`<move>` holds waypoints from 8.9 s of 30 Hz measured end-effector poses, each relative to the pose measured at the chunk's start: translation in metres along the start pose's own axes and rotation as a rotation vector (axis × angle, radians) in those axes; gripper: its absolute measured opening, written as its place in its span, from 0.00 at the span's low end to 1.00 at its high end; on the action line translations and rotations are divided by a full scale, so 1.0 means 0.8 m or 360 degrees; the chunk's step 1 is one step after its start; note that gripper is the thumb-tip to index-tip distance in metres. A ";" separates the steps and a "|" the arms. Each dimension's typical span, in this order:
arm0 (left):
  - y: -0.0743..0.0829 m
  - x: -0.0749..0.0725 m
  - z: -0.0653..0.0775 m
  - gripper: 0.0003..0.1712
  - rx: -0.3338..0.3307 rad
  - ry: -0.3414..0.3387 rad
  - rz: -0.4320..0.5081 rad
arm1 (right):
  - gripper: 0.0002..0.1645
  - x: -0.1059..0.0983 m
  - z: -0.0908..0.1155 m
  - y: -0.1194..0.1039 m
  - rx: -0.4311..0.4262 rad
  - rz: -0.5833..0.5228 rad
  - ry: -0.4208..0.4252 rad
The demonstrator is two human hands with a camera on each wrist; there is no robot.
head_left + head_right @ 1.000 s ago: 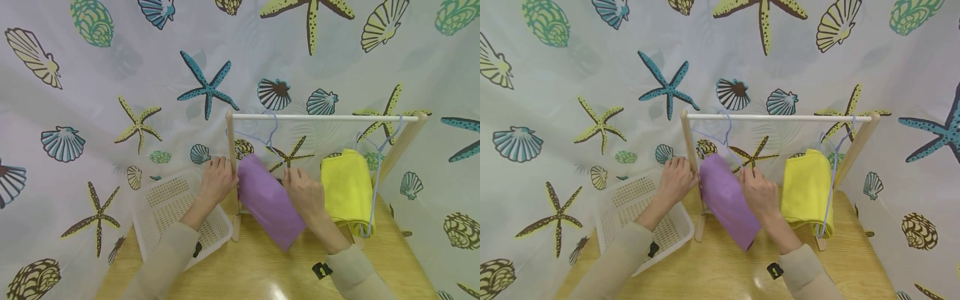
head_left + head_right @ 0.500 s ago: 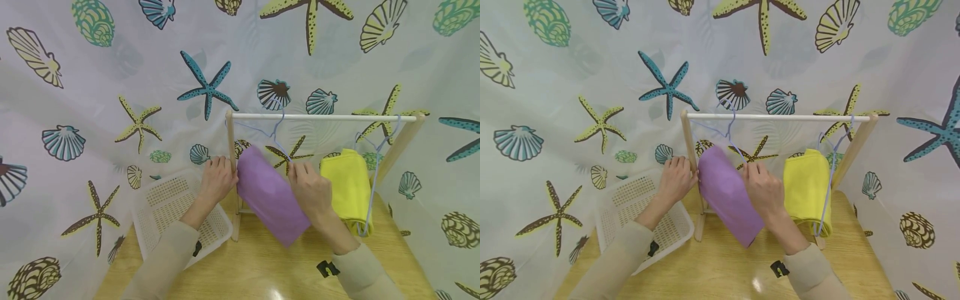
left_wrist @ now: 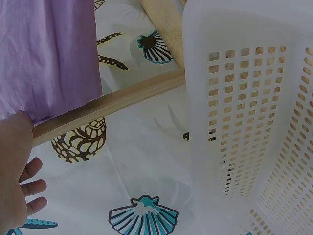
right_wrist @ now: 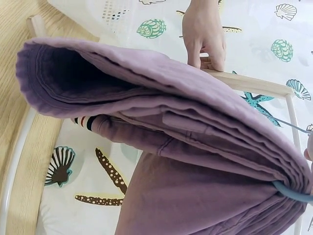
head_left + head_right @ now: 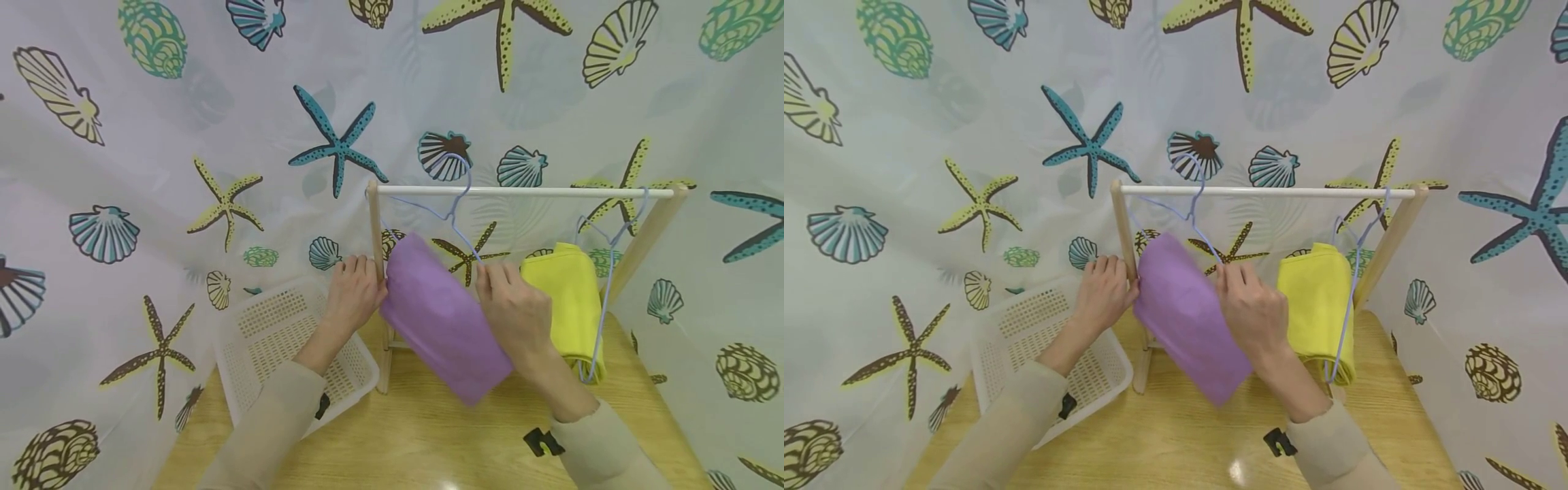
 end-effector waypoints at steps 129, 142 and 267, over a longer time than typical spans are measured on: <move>0.202 0.069 0.141 0.43 -0.2062 -0.0251 0.3572 | 0.12 -0.021 0.098 0.001 0.0500 -0.0483 -0.0052; 0.176 0.035 0.122 0.34 -0.1812 -0.0282 0.3624 | 0.18 -0.019 0.101 0.018 0.0687 -0.0498 -0.0207; 0.005 -0.136 0.177 0.16 -0.1530 -0.0482 0.3671 | 0.28 0.006 0.136 0.057 0.0122 0.0132 -0.0073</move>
Point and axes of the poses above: each hand's wrist, its own z-axis away from the middle knuckle, its own x-axis out of the palm, y = z × x, the point moved 4 cm from there along -z, towards the middle knuckle, and after that the axes turned 8 degrees about x, right-handed, at the moved point
